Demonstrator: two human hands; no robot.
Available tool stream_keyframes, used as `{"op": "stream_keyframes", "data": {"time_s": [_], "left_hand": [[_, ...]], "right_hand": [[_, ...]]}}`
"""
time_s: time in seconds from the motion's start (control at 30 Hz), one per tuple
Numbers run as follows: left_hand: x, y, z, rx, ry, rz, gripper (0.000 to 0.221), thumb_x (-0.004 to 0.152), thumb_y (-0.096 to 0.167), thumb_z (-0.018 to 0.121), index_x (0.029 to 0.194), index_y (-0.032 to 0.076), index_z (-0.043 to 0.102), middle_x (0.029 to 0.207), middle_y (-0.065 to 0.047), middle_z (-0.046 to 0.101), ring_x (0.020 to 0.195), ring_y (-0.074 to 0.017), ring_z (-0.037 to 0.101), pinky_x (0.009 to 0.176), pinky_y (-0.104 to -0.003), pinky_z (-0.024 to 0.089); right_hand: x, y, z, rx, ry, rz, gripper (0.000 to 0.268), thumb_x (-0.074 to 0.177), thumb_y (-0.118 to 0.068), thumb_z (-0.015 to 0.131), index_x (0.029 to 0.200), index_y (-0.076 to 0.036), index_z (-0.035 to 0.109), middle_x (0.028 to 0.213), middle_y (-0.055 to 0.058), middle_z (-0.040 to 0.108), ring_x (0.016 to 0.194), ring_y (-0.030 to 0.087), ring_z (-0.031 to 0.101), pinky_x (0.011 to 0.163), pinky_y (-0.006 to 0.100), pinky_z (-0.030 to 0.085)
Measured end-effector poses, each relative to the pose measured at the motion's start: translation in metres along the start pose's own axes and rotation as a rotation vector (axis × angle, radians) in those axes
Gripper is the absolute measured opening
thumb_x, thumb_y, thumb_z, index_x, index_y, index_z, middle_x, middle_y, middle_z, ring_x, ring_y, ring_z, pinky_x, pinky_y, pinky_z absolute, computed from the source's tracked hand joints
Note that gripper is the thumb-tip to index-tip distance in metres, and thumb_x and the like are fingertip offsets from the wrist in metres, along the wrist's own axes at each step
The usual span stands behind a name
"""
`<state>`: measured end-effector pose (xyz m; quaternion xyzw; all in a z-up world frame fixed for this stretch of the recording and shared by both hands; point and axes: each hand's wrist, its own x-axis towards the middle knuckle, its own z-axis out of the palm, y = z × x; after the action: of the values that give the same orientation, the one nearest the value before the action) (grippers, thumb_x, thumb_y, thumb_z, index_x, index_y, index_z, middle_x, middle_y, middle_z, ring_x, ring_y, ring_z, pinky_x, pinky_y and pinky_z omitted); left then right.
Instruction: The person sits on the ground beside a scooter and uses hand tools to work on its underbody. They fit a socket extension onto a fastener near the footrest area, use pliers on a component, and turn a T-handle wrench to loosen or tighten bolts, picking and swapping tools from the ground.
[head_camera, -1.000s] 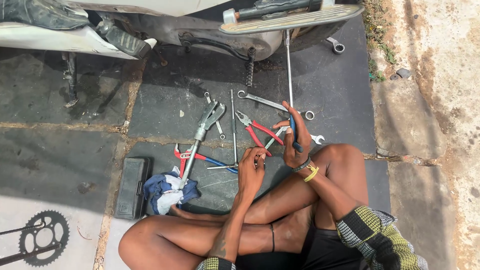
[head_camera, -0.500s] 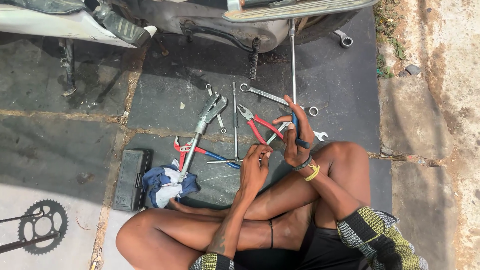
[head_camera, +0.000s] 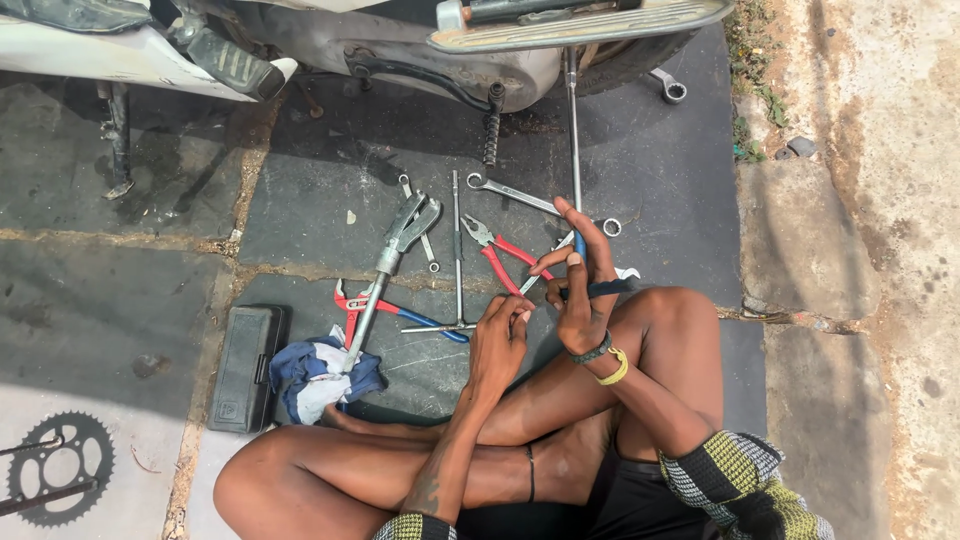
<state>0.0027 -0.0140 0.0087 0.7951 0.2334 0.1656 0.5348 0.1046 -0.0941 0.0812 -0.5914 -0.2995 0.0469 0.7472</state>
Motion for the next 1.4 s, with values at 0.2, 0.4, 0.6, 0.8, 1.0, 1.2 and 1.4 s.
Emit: {"op": "stream_keyframes", "data": {"time_s": [0.2, 0.4, 0.6, 0.8, 1.0, 1.2, 1.4], "left_hand": [[-0.002, -0.001, -0.002, 0.023, 0.001, -0.013, 0.016, 0.092, 0.001, 0.063, 0.106, 0.006, 0.069, 0.1, -0.012, 0.068, 0.085, -0.0295, 0.071, 0.075, -0.041, 0.054], [-0.002, -0.004, -0.001, -0.006, 0.001, 0.012, 0.016, 0.092, 0.001, 0.063, 0.106, 0.005, 0.069, 0.101, -0.012, 0.068, 0.086, -0.0292, 0.071, 0.074, -0.041, 0.054], [-0.003, 0.0, -0.003, -0.016, -0.017, -0.004, 0.016, 0.093, 0.001, 0.062, 0.106, 0.006, 0.068, 0.1, -0.012, 0.067, 0.086, -0.0289, 0.07, 0.074, -0.04, 0.054], [-0.002, -0.003, -0.001, -0.013, -0.019, 0.002, 0.015, 0.093, 0.002, 0.062, 0.106, 0.006, 0.068, 0.1, -0.012, 0.068, 0.086, -0.0289, 0.07, 0.074, -0.04, 0.054], [-0.004, -0.008, 0.001, -0.01, -0.011, 0.018, 0.015, 0.093, 0.001, 0.062, 0.106, 0.005, 0.068, 0.1, -0.012, 0.067, 0.087, -0.0291, 0.07, 0.075, -0.04, 0.054], [-0.003, -0.012, 0.001, -0.003, 0.014, 0.066, 0.014, 0.092, 0.001, 0.063, 0.104, 0.006, 0.068, 0.099, -0.012, 0.068, 0.088, -0.0314, 0.07, 0.074, -0.041, 0.054], [-0.003, -0.019, 0.008, -0.028, 0.049, 0.127, 0.012, 0.092, 0.002, 0.064, 0.103, 0.007, 0.067, 0.099, -0.012, 0.068, 0.089, -0.0334, 0.069, 0.076, -0.043, 0.054]], "right_hand": [[0.006, -0.005, 0.006, 0.018, 0.021, 0.043, 0.04, 0.11, -0.008, 0.035, 0.148, 0.001, 0.044, 0.16, 0.021, 0.046, 0.079, 0.009, 0.066, 0.041, 0.017, 0.037], [0.005, -0.001, 0.006, -0.023, 0.006, 0.003, 0.037, 0.11, -0.008, 0.036, 0.143, 0.002, 0.048, 0.16, 0.021, 0.045, 0.081, 0.011, 0.069, 0.042, 0.017, 0.039], [0.007, -0.005, 0.008, -0.053, -0.017, -0.026, 0.035, 0.112, -0.013, 0.038, 0.143, 0.001, 0.048, 0.159, 0.022, 0.046, 0.081, 0.011, 0.073, 0.041, 0.017, 0.041], [0.013, -0.014, 0.007, -0.01, 0.003, 0.003, 0.036, 0.112, -0.015, 0.039, 0.143, 0.002, 0.048, 0.157, 0.022, 0.048, 0.084, 0.013, 0.071, 0.042, 0.017, 0.04], [0.028, -0.019, -0.01, -0.141, 0.029, -0.047, 0.037, 0.113, -0.009, 0.043, 0.148, 0.002, 0.049, 0.135, 0.018, 0.068, 0.071, 0.012, 0.066, 0.061, 0.025, 0.053], [0.041, -0.042, -0.037, -1.182, -0.211, -0.264, 0.055, 0.1, -0.014, 0.058, 0.149, 0.005, 0.043, 0.114, 0.012, 0.071, 0.081, 0.031, 0.071, 0.064, 0.041, 0.057], [0.068, -0.066, -0.098, -1.785, -0.595, -0.615, 0.062, 0.094, -0.007, 0.057, 0.152, 0.01, 0.045, 0.136, 0.02, 0.065, 0.094, 0.024, 0.072, 0.06, 0.034, 0.058]]}}
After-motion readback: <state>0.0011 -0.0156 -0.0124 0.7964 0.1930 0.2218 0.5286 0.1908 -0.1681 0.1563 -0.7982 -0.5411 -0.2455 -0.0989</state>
